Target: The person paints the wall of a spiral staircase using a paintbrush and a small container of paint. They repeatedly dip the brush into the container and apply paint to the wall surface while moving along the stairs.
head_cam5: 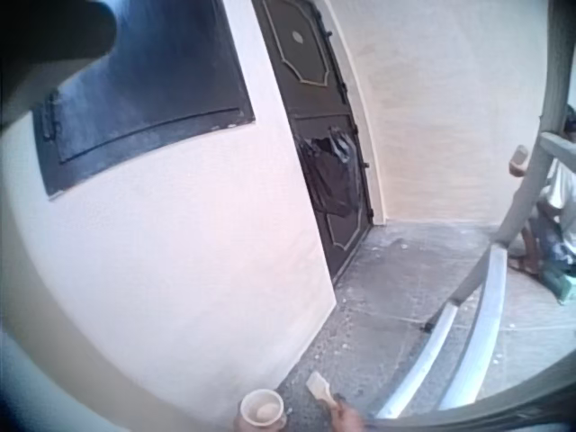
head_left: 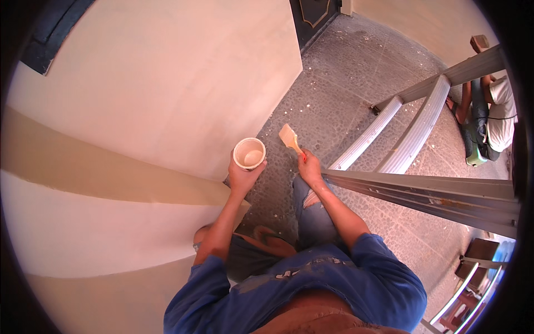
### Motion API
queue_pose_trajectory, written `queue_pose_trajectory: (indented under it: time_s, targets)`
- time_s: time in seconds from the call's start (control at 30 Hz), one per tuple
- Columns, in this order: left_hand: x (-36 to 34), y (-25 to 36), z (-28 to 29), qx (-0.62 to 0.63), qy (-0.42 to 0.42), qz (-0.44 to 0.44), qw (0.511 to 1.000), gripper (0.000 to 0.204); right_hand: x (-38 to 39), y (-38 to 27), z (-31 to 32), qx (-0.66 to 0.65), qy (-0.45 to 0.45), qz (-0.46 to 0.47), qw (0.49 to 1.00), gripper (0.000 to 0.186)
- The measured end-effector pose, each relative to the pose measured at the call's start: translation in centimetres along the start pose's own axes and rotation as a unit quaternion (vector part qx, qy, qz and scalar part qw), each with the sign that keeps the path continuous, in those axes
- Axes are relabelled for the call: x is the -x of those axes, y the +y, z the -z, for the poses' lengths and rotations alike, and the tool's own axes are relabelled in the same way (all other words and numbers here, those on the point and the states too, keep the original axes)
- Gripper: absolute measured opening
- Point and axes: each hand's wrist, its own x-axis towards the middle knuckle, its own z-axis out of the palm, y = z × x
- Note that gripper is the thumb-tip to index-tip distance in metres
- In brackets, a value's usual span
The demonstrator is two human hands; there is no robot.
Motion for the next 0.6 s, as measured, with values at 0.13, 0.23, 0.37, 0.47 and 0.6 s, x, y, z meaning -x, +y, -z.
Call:
queue_pose_trajectory:
  time_s: [0.13, 0.23, 0.37, 0.47, 0.6]
  targets:
    - [0.1, 0.02, 0.05, 0.003, -0.004, -0.005, 1.0, 0.065, 0.11, -0.01, -0.21, -0.007, 0.015, 0.013, 1.0, 0.035]
    - [0.05, -0.09, 0.12, 0.013, -0.007, -0.001, 1.0, 0.065, 0.14, -0.21, -0.07, -0.01, 0.011, 0.021, 1.0, 0.035]
    - [-0.03, -0.27, 0.13, 0.015, -0.009, 0.005, 1.0, 0.065, -0.04, -0.21, -0.01, -0.01, -0.007, 0.002, 1.0, 0.035]
    - [0.02, 0.0, 0.11, 0.013, -0.007, 0.006, 1.0, 0.065, 0.12, -0.3, 0.06, -0.009, 0.002, 0.004, 1.0, 0.035]
    - [0.04, 0.19, 0.04, 0.007, -0.005, 0.009, 1.0, 0.065, 0.07, -0.3, 0.21, -0.027, 0.004, 0.004, 1.0, 0.035]
